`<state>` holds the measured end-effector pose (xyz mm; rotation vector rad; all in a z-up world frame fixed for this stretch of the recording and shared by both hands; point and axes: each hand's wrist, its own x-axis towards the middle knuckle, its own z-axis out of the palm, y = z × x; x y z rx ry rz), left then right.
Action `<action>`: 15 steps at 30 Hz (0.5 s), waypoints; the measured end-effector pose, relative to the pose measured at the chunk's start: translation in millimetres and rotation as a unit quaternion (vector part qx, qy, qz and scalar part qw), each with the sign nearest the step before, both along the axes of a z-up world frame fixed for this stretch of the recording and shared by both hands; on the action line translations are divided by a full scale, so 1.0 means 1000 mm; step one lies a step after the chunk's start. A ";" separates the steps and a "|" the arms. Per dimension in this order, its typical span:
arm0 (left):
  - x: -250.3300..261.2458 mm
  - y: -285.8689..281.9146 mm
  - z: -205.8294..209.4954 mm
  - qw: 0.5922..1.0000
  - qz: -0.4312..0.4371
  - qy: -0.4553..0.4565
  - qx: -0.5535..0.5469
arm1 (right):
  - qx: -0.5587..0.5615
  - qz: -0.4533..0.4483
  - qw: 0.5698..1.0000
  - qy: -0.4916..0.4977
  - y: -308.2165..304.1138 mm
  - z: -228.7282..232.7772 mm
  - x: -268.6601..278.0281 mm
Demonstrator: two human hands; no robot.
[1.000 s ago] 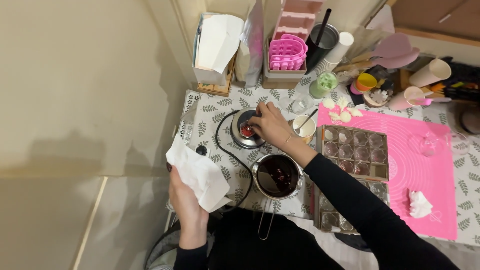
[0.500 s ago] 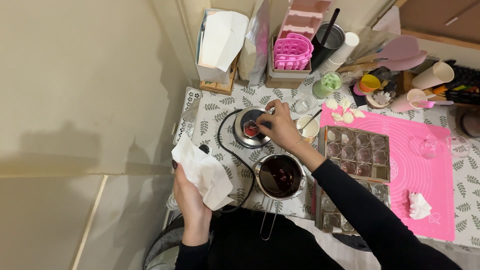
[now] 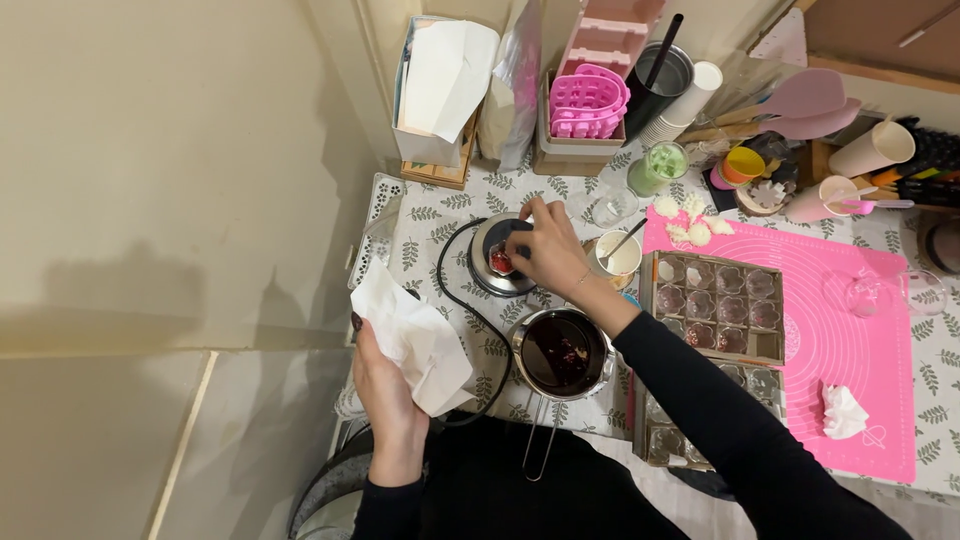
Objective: The person holds small glass candle cups, dips and swirls them in a pot of melted dark wax on a hot plate, and places the filled cups into a compartmentalized tray. They use a wooden stick to stir the wax and wipe the cups with a paper tissue.
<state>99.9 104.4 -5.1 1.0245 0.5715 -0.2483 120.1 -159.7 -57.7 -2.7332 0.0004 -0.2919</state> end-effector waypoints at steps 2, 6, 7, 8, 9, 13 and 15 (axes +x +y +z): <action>0.000 0.002 0.003 1.000 -0.006 0.011 0.005 | -0.003 0.000 1.000 0.004 0.000 0.000 -0.001; 0.000 0.001 0.001 0.999 -0.005 0.042 0.005 | -0.010 -0.009 1.000 -0.013 -0.003 0.001 0.002; -0.001 0.001 0.000 0.999 -0.005 0.043 0.005 | -0.010 -0.009 1.000 -0.012 -0.003 0.001 0.001; -0.002 0.000 -0.002 0.999 -0.011 0.044 0.004 | -0.008 -0.010 1.000 -0.007 -0.003 0.001 0.000; -0.002 0.000 -0.003 0.999 -0.016 0.043 0.003 | -0.007 -0.011 1.000 -0.004 -0.003 0.002 0.000; 0.000 -0.002 -0.010 0.999 -0.021 0.027 0.005 | -0.008 -0.011 1.000 -0.007 -0.001 0.007 -0.002; 0.001 -0.004 0.000 0.999 -0.024 0.046 -0.006 | -0.005 -0.017 1.000 -0.021 -0.002 0.010 -0.003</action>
